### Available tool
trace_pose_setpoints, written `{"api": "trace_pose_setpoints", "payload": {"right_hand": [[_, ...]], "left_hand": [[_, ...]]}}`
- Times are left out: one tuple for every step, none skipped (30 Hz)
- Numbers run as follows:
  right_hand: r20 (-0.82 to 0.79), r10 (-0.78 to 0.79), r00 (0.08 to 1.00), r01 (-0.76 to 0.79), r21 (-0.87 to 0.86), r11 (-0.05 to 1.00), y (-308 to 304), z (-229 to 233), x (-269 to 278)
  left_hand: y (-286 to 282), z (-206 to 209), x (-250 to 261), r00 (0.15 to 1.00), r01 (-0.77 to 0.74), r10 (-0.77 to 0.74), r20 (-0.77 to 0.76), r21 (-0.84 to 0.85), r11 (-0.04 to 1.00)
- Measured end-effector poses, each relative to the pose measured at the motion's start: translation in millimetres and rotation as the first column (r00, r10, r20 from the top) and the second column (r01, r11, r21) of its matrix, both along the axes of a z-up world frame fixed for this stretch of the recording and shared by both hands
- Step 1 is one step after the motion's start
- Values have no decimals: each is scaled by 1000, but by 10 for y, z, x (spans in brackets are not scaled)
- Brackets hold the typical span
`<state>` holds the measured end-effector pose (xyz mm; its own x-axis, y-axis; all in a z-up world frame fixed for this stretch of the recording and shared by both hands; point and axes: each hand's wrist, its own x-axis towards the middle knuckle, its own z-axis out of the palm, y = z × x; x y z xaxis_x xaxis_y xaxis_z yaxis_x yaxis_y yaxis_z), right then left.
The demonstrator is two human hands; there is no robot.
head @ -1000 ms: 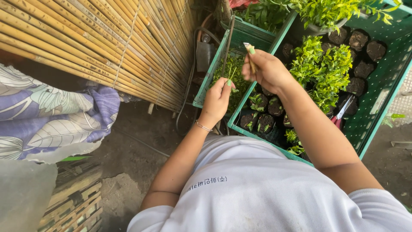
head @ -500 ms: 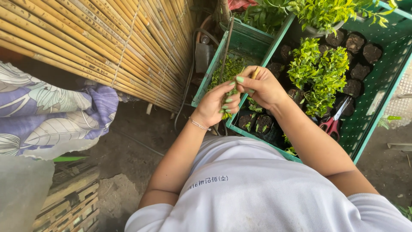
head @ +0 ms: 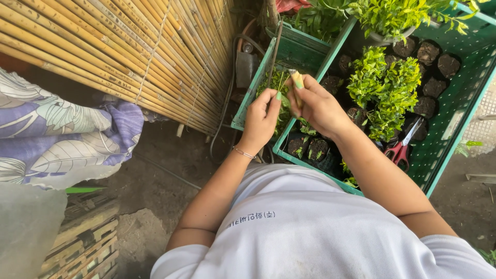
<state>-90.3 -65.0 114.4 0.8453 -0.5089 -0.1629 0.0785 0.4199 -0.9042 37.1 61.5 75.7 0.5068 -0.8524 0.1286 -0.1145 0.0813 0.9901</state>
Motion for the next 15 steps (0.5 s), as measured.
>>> {"api": "trace_pose_setpoints", "payload": {"right_hand": [[-20,37,999,-37,36,999,21,50,-15],[-38,75,996,-72,71,995,38,101,-30],[-39,75,996,-72,70,995,37,106,-38],[-83,105,991,-102,46,994,38,109,-49],[-128,134,983,-133,23,991,39,112,-61],[-129,133,983,-131,23,991,32,81,-62],[-127,152,980,-148,40,988,24,51,-63],[-125,171,977,-166,57,985,16,22,-62],[-125,170,977,-164,57,985,13,20,-59],[-117,177,977,-169,77,983,5,21,-51],[-109,184,977,-174,98,980,-1,22,-42],[-108,184,977,-173,97,980,-7,20,-29],[-117,174,978,-160,120,980,-13,18,-16],[-127,165,978,-147,143,979,-20,15,-5],[-126,165,978,-147,142,979,-36,1,18]], "left_hand": [[5,3,12,1000,-22,21,21,11,1000],[5,8,25,998,-43,42,43,20,999],[-1,-11,37,998,-43,42,42,20,999],[-6,-30,47,998,-55,54,38,26,998],[-10,-50,56,997,-68,67,35,33,997],[-13,-44,52,997,-66,65,34,33,997],[-15,-37,47,998,-59,58,32,36,998],[-18,-30,44,998,-52,50,29,39,998],[-13,-13,33,998,-51,49,29,39,998],[-10,6,26,998,-48,46,38,36,998],[-6,26,19,998,-45,43,47,32,998],[-9,-4,19,998,-45,43,48,31,999],[-13,-34,19,999,-42,42,27,17,999],[-17,-65,17,999,-40,40,7,3,999],[-29,-96,19,999,-40,40,7,2,999]]}}
